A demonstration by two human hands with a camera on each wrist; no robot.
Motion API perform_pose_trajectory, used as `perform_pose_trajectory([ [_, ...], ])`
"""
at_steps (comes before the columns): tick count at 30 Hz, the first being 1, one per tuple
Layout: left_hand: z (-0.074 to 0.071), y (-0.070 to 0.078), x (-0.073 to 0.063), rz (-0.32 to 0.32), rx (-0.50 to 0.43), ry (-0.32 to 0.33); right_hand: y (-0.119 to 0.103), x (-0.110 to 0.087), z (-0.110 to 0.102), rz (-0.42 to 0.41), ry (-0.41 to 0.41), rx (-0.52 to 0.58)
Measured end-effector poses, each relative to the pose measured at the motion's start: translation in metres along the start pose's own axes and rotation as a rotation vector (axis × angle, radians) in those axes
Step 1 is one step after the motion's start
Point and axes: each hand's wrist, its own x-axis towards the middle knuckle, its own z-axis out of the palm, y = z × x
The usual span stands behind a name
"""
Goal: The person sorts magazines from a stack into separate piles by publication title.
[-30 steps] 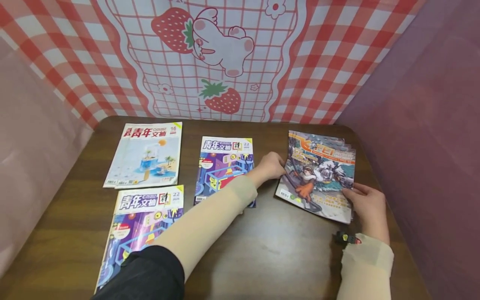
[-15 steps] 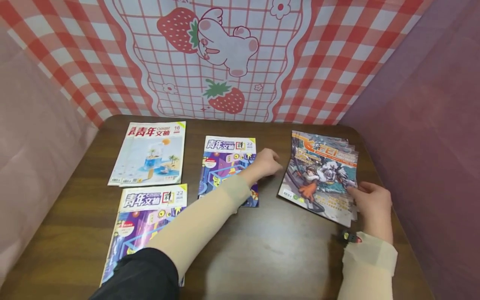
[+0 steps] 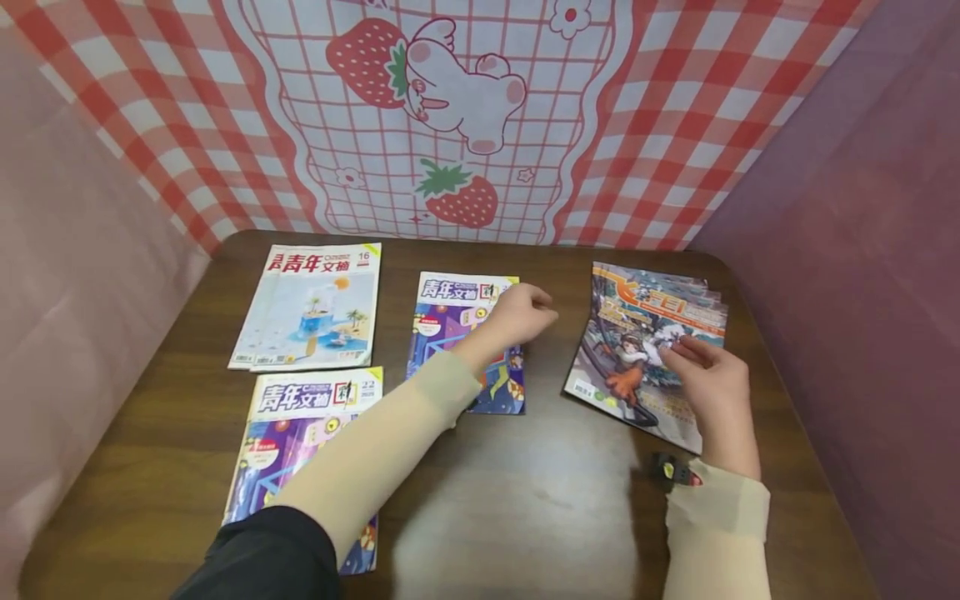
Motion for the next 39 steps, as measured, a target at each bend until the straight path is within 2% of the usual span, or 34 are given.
perform_pose_trajectory([
  [4,-0.015,-0.002,-0.012,-0.011,-0.103,0.033,-0.01,-0.002,0.014,-0.049,-0.012,-0.002],
  [8,-0.034,-0.007,-0.026,-0.004,-0.153,0.051,-0.018,-0.005,0.027,-0.104,-0.032,0.001],
  [13,-0.056,-0.018,-0.044,-0.009,-0.18,0.071,-0.027,-0.008,0.039,-0.176,-0.047,0.012],
  [17,-0.074,-0.027,-0.059,-0.011,-0.206,0.102,-0.034,-0.012,0.046,-0.199,-0.08,0.024],
  [25,-0.109,-0.053,-0.088,-0.016,-0.203,0.215,-0.049,-0.024,0.063,-0.283,-0.165,0.056],
  [33,-0.133,-0.081,-0.108,-0.054,-0.206,0.311,-0.059,-0.035,0.079,-0.321,-0.181,0.045],
  [39,-0.141,-0.096,-0.123,-0.077,-0.222,0.327,-0.058,-0.039,0.093,-0.352,-0.225,0.063],
])
